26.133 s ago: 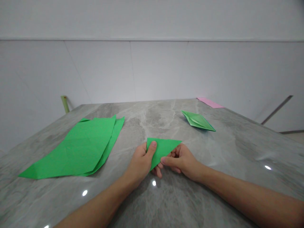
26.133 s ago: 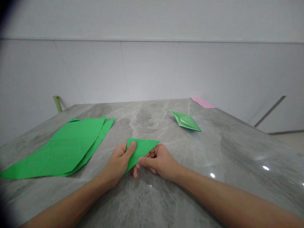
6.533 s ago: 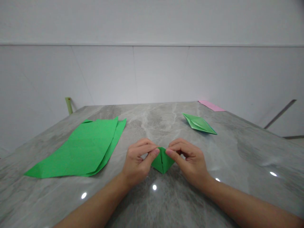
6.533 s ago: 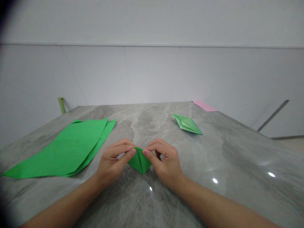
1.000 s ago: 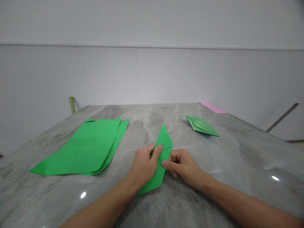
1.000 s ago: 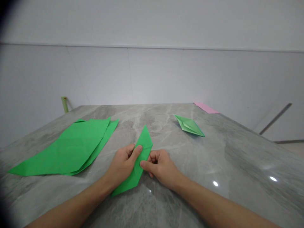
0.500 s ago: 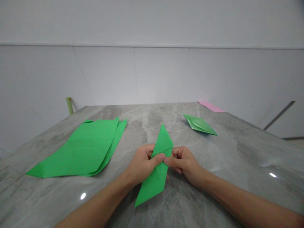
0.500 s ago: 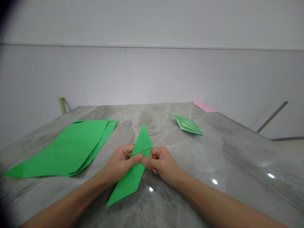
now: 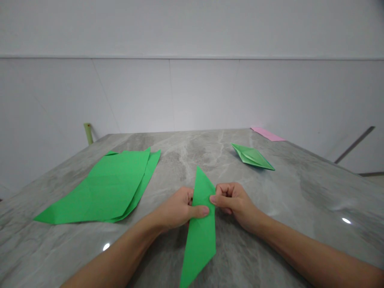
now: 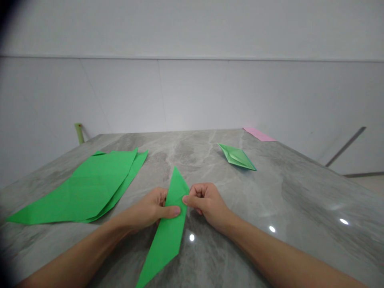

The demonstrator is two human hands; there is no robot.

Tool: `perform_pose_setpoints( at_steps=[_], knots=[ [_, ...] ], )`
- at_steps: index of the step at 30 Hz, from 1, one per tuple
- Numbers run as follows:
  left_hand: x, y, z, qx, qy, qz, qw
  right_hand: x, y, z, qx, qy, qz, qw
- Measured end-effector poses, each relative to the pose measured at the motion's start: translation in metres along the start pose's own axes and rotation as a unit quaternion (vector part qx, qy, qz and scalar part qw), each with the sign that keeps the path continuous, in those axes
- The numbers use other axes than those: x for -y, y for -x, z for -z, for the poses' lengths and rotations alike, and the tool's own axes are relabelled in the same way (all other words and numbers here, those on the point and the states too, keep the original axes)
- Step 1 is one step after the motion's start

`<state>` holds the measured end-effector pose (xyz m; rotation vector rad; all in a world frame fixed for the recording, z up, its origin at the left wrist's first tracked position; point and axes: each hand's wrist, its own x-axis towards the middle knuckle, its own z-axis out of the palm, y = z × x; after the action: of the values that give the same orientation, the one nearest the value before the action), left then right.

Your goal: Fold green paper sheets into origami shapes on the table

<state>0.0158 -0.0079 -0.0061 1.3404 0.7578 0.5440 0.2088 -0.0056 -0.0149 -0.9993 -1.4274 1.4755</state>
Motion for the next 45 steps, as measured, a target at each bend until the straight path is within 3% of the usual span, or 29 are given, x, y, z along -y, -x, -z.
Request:
perform_pose_setpoints(
  at_steps=[5,15,21,32,45],
  knots=[
    [0.007,-0.007,-0.004,-0.064,0.106,-0.017,0.992,0.000,0.000,-0.003,0.023,-0.007,-0.013,1.000],
    [-0.008,0.001,-0.003,-0.029,0.066,0.000,0.997,-0.002,-0.002,-0.001,0.006,-0.043,-0.003,0.999],
    [-0.003,0.002,-0.012,0.012,0.041,0.030,0.999,-0.005,-0.011,0.010,-0.042,-0.076,0.015,0.996],
    [-0.004,-0.003,-0.006,-0.124,0.035,0.014,0.992,0.001,-0.001,-0.001,0.036,0.024,0.012,0.999],
    [-0.006,0.005,-0.010,-0.032,0.043,0.054,0.997,-0.009,-0.005,0.002,0.036,-0.070,-0.015,0.997]
  ],
)
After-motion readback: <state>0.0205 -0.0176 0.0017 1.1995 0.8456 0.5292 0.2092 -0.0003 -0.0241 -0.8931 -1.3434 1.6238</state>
